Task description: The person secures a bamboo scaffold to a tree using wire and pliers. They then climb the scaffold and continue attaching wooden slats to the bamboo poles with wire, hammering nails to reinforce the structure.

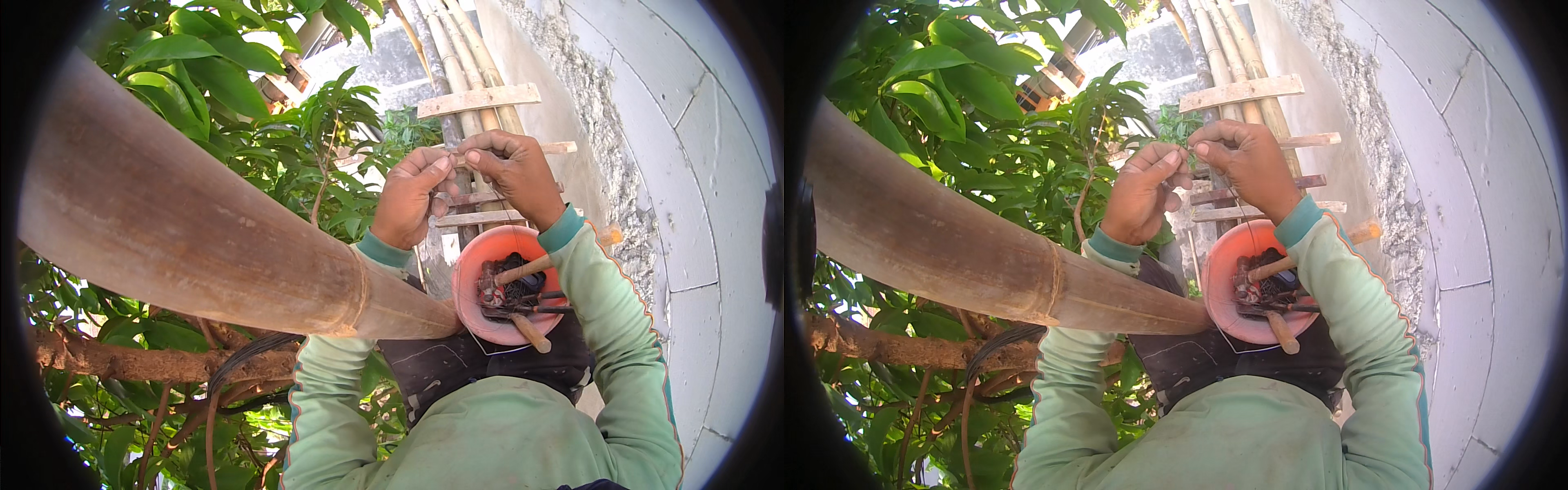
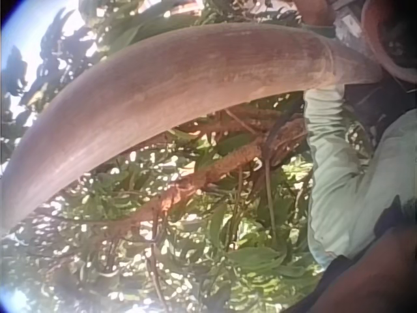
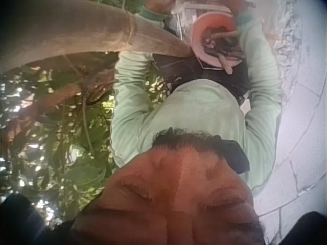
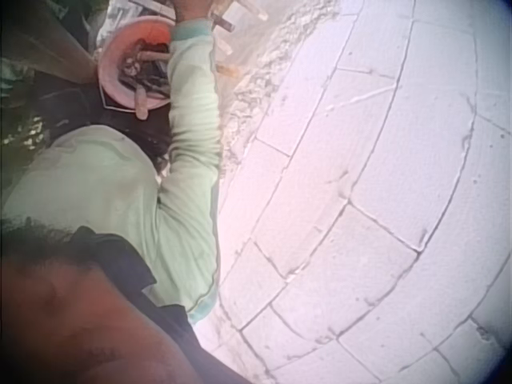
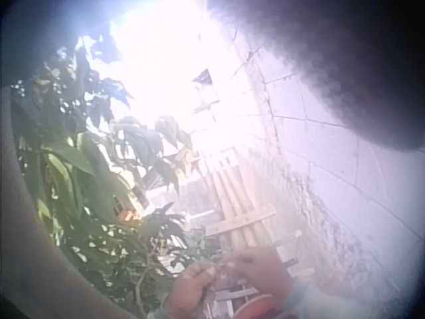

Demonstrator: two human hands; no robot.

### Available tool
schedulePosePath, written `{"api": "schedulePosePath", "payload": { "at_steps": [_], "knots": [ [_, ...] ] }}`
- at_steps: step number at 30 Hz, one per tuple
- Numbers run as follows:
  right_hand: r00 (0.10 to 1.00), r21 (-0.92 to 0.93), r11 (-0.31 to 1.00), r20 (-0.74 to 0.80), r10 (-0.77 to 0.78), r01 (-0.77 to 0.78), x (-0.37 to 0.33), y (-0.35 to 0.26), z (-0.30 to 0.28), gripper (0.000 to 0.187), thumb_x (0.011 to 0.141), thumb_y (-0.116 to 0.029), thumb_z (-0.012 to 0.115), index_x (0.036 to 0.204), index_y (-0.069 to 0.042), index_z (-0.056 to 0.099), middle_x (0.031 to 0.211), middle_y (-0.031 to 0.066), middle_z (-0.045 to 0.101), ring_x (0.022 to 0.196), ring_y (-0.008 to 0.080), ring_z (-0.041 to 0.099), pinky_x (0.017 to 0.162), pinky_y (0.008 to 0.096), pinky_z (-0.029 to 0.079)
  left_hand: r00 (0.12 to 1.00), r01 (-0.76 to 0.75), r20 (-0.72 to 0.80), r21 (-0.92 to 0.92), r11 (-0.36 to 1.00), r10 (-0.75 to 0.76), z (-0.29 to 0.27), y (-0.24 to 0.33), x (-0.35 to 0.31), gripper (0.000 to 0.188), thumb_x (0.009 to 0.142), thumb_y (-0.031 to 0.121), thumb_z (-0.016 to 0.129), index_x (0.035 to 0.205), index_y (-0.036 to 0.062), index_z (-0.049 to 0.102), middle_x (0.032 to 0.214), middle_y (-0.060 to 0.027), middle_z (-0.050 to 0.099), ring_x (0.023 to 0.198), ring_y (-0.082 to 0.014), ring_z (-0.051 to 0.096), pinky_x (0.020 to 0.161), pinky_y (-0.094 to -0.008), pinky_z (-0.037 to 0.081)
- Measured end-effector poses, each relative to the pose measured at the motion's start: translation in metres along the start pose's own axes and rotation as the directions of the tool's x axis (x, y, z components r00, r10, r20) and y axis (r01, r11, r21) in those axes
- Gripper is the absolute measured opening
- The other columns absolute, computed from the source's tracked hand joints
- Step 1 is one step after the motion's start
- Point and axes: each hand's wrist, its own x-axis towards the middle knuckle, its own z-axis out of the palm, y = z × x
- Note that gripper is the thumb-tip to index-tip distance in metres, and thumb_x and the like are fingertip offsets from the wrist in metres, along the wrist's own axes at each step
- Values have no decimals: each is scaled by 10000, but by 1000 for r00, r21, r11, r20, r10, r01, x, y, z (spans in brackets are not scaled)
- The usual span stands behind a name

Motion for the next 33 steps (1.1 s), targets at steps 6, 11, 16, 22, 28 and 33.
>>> {"api": "schedulePosePath", "payload": {
  "at_steps": [6,11,16,22,28,33],
  "knots": [
    [997,274,959,-49,-60,71,12,2,14,218,933,-124,761,1098,-19,666,814,-9,692,656,24,551,538,177,389,997,-78,-18,-37,996,78,-1,-4,9,107,1029,145,630,1062,44,642,852,-21,651,626,-71,573,432,-183,399],
    [1000,362,932,-4,28,-25,13,0,25,229,919,-155,772,1056,-2,671,858,43,707,726,62,621,637,219,493,989,-149,-31,-70,986,147,-5,-2,3,93,1024,131,634,1034,39,642,830,-21,639,602,-59,535,426,-178,377],
    [964,311,925,214,156,-219,1,-11,26,256,978,-201,702,1123,10,689,855,26,696,725,62,611,666,224,496,937,-322,-155,-38,946,313,-28,6,11,99,1050,130,585,1019,42,617,893,-40,649,638,-78,573,427,-184,375],
    [944,667,672,281,174,-322,-36,16,13,252,1048,-262,593,1052,-24,676,853,20,634,941,148,584,957,316,452,902,-379,-353,-374,846,248,-64,32,35,177,1110,205,429,1041,85,540,1004,-58,675,853,-162,671,556,-257,490],
    [956,969,184,201,-212,-163,-55,39,34,256,1077,-264,525,1091,-36,640,1056,88,700,1133,277,581,1054,411,405,901,-403,-375,-532,745,219,-77,37,39,120,1087,138,454,970,124,478,811,9,503,652,-104,485,473,-246,335],
    [988,893,433,153,-31,-125,-70,24,48,295,1087,-274,501,1083,-12,638,1023,101,705,1113,256,601,1018,396,437,865,-494,-394,-564,661,310,-82,52,28,161,992,21,537,933,127,431,792,13,496,581,-94,425,452,-249,322]
  ]
}}
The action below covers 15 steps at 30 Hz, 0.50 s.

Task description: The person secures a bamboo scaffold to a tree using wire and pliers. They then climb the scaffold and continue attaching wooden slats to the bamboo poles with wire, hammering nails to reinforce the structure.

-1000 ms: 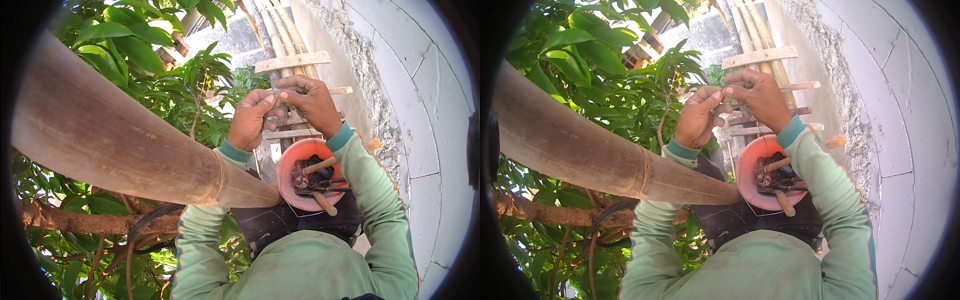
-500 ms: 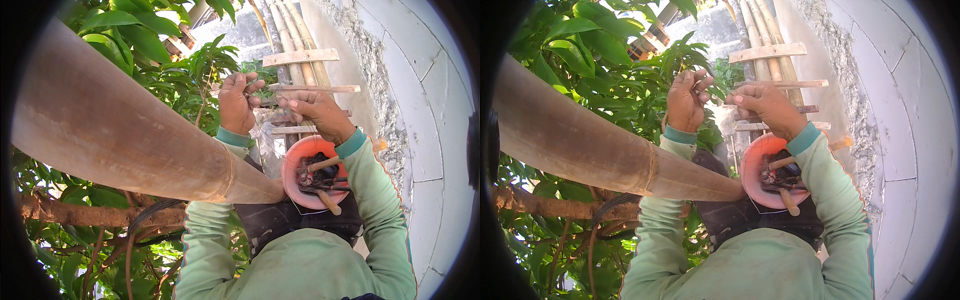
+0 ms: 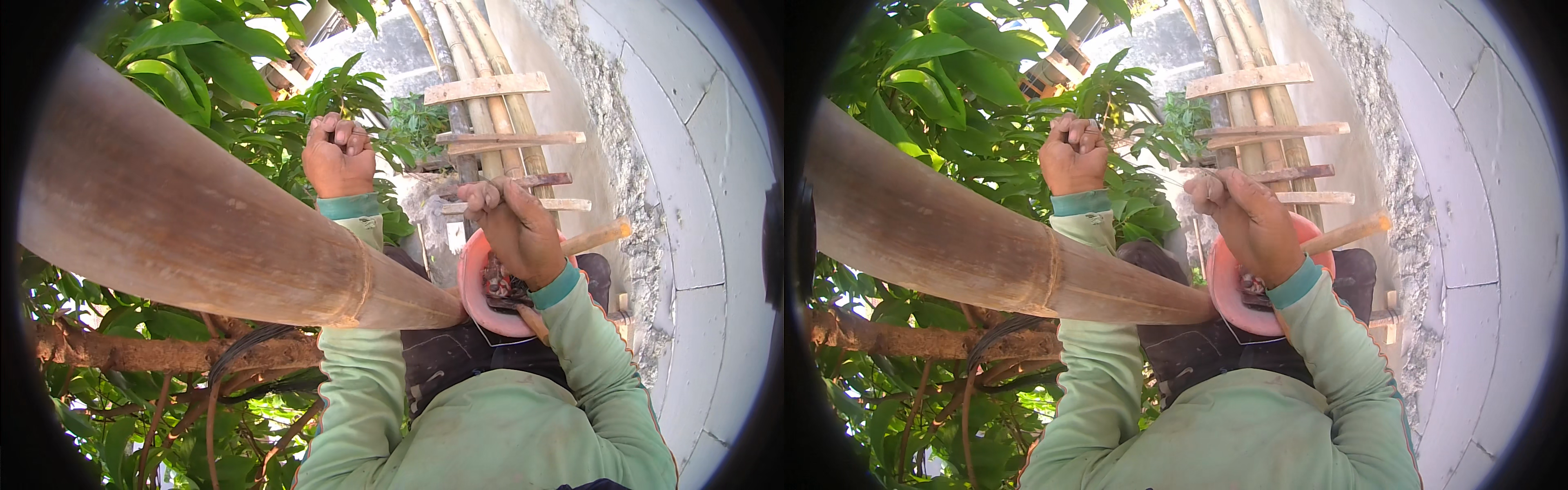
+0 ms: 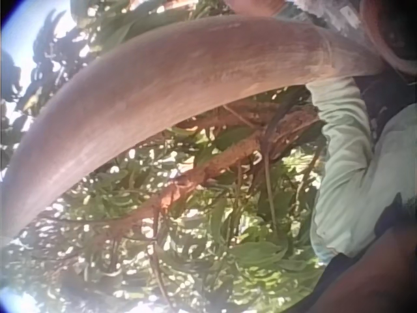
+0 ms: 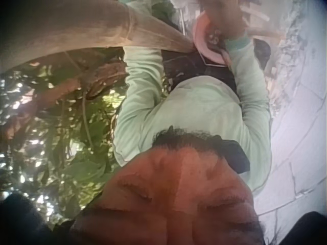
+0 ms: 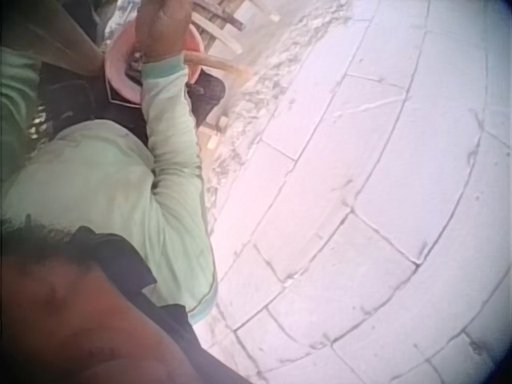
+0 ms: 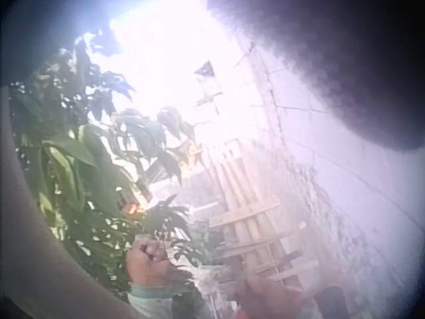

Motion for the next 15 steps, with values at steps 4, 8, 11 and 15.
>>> {"api": "schedulePosePath", "payload": {
  "at_steps": [4,8,11,15],
  "knots": [
    [986,-245,957,-92,138,-157,-13,3,-3,313,1083,-283,525,1050,5,645,992,100,703,972,218,651,888,346,511,999,-8,39,4,1000,7,30,11,-20,175,989,10,533,928,129,420,792,13,495,565,-94,410,432,-242,302],
    [987,-464,873,-31,157,-153,-18,9,-19,294,1073,-270,557,1030,8,643,1011,127,720,928,217,699,784,322,555,997,16,71,27,1000,-18,37,9,-26,171,991,10,533,932,131,427,795,13,497,562,-91,399,426,-240,298],
    [969,-385,890,-89,229,-246,-17,12,-14,239,1068,-238,563,1082,-6,615,978,130,718,876,212,701,751,318,561,995,-6,98,40,999,2,39,10,-29,145,1031,71,530,933,134,444,797,20,500,570,-85,404,426,-238,299],
    [942,-119,936,-94,322,-332,-23,15,-6,194,1072,-206,543,1168,-39,565,963,124,701,812,204,686,721,327,558,977,-44,210,63,997,30,38,11,-31,179,1096,209,493,933,137,487,799,34,504,588,-78,412,427,-227,312]
  ]
}}
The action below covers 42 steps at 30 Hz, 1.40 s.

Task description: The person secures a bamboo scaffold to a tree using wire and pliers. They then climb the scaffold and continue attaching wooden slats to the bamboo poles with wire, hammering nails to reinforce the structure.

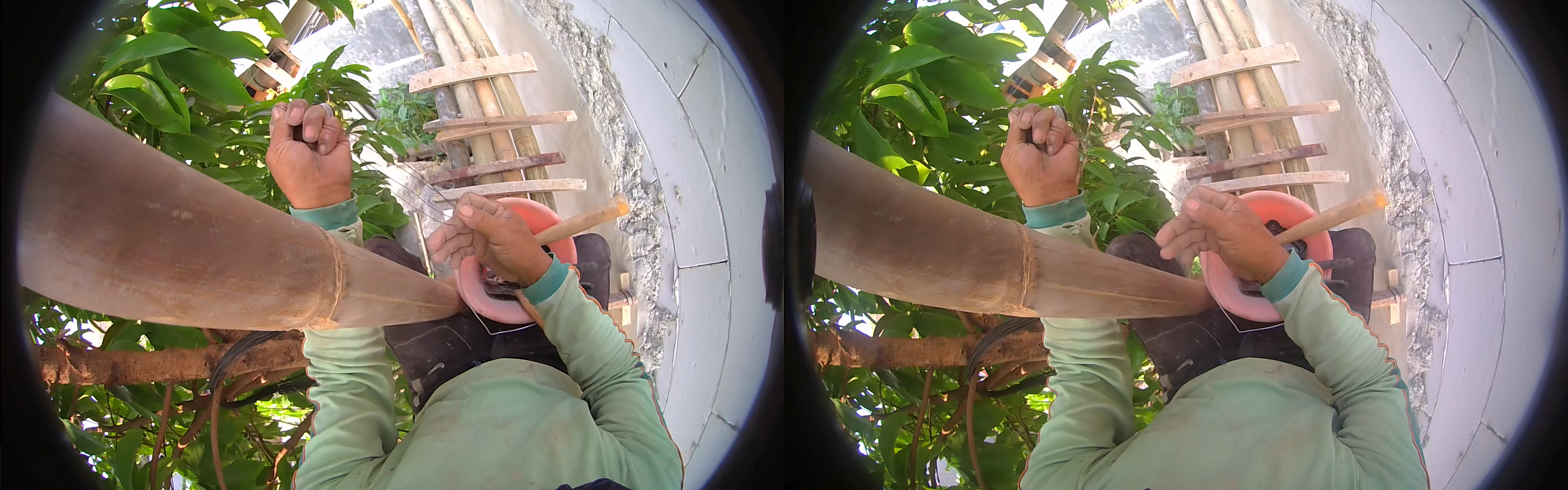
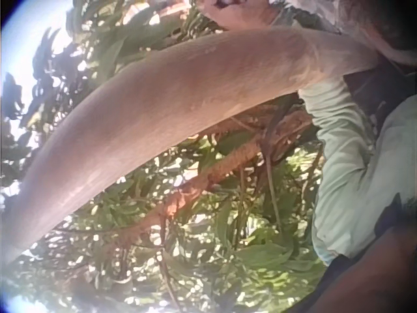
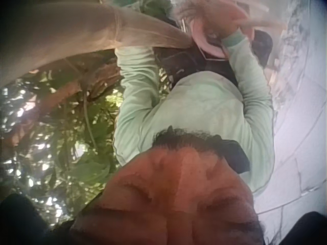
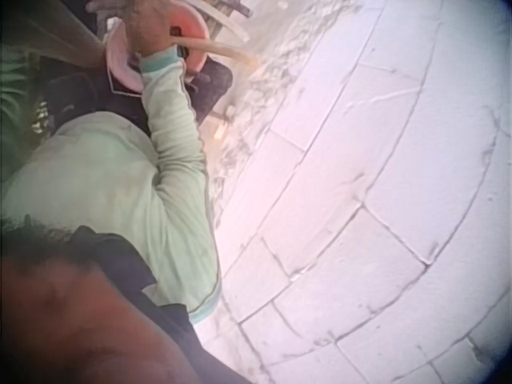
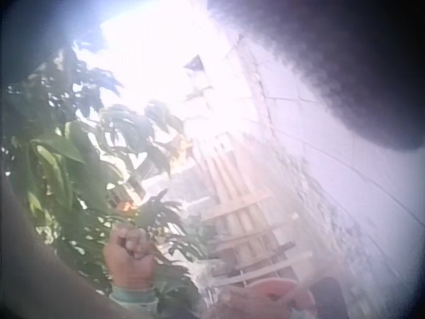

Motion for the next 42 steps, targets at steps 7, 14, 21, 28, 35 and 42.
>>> {"api": "schedulePosePath", "payload": {
  "at_steps": [7,14,21,28,35,42],
  "knots": [
    [1000,-371,929,-7,13,-15,-21,-2,1,257,1084,-251,507,1246,-52,532,1028,150,697,933,244,692,766,362,555,965,57,255,14,998,-59,-8,-12,-12,83,1083,158,500,1041,88,515,822,25,494,603,-78,409,446,-227,354],
    [997,-936,351,22,73,-5,-12,-41,-10,490,1026,-293,608,1424,-36,483,1105,100,651,919,275,658,848,402,532,937,75,341,37,997,-83,1,-41,-9,120,1095,217,511,1063,105,539,814,15,499,615,-78,428,449,-209,365],
    [828,-959,254,-43,-560,122,-4,-70,-31,697,937,-339,724,1491,-23,442,1239,201,627,1025,317,665,954,407,518,935,8,350,142,990,-58,3,-37,5,131,1104,215,488,1036,119,545,806,5,513,598,-73,427,445,-193,353],
    [996,-467,879,-47,77,-90,25,-83,10,577,1038,-372,596,1472,-5,492,876,50,641,722,125,590,707,258,490,898,96,428,47,994,-107,26,-77,17,157,1103,228,486,1010,122,555,788,8,522,591,-78,446,428,-197,349],
    [998,-588,808,-69,-12,-31,20,-120,14,343,1077,-287,530,1121,5,704,698,-55,461,625,48,396,568,224,335,895,191,427,-109,975,-128,3,-77,33,199,1114,222,434,990,99,529,829,-2,539,641,-126,478,490,-271,411],
    [919,-943,142,245,-309,299,25,-149,-17,226,1058,-178,540,1080,17,653,874,106,694,794,211,635,774,350,518,851,231,504,-105,967,-148,-4,-108,40,191,1106,242,468,1112,88,582,1010,-62,628,847,-174,620,655,-307,545]
  ]
}}
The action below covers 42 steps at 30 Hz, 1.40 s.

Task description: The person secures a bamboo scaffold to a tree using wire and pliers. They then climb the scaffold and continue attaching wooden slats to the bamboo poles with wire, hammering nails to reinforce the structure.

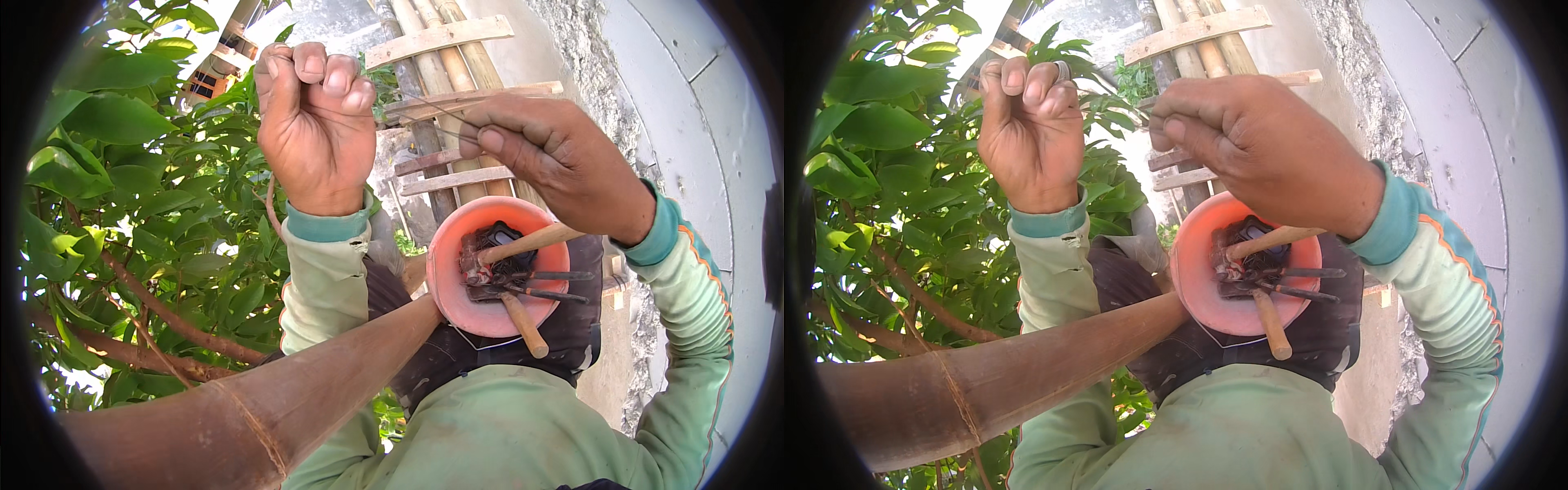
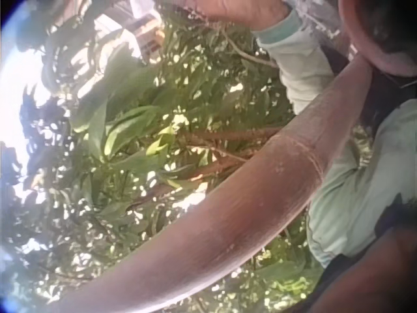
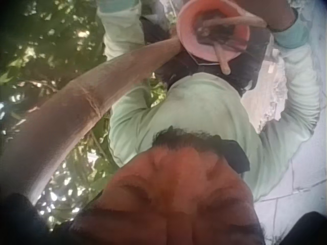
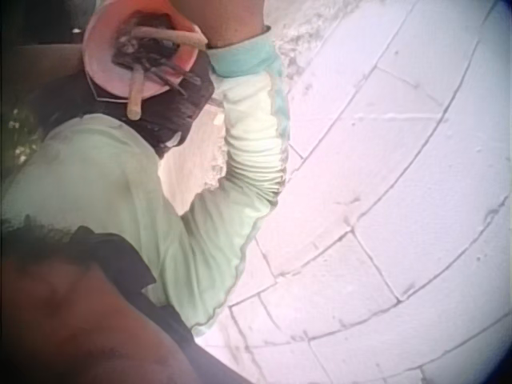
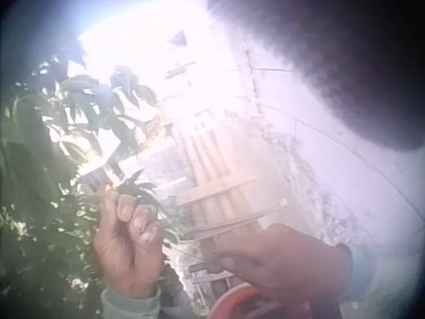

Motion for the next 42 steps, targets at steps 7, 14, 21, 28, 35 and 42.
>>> {"api": "schedulePosePath", "payload": {
  "at_steps": [7,14,21,28,35,42],
  "knots": [
    [868,77,912,-281,409,-404,-35,70,-127,295,1075,-368,547,1051,-89,641,703,-84,410,598,5,315,532,197,266,951,308,-274,858,411,-141,-84,-45,-31,393,1008,154,628,1379,51,549,1351,-181,623,1176,-314,651,916,-405,566],
    [485,271,748,-619,618,-606,-187,288,-68,300,955,-316,753,826,-125,560,688,-91,415,603,29,322,528,245,273,873,299,-440,824,-482,-211,-227,-130,-156,646,897,195,727,1478,79,467,1450,-275,507,1284,-426,557,1066,-469,474],
    [274,556,610,-571,774,-564,-166,316,1,238,945,-242,752,1055,-40,689,803,-24,630,616,70,502,532,222,374,480,874,-876,471,-121,53,-295,-117,-199,911,864,340,795,1514,-96,329,1365,-284,556,1195,-393,619,984,-480,530],
    [311,585,515,-418,853,-627,-183,334,3,201,960,-223,738,1046,-46,697,791,-39,617,601,22,492,453,188,272,205,978,-926,204,36,-318,-240,-107,-184,675,891,160,785,1441,-38,447,1147,-196,676,866,-275,718,645,-400,636],
    [338,544,524,-410,847,-655,-180,322,7,293,961,-251,743,1132,-23,677,824,-23,626,570,19,459,460,177,292,331,812,-904,419,-408,-269,-259,-103,-237,699,913,316,759,1408,-92,482,1242,-262,649,1085,-326,685,815,-428,588],
    [192,558,683,-691,697,-471,-190,313,17,475,1001,-301,700,1335,8,565,964,34,648,483,6,377,406,198,276,389,858,-742,508,-80,-546,-130,-78,-166,855,839,502,773,1420,-68,508,1286,-234,634,1188,-338,631,1003,-421,495]
  ]
}}
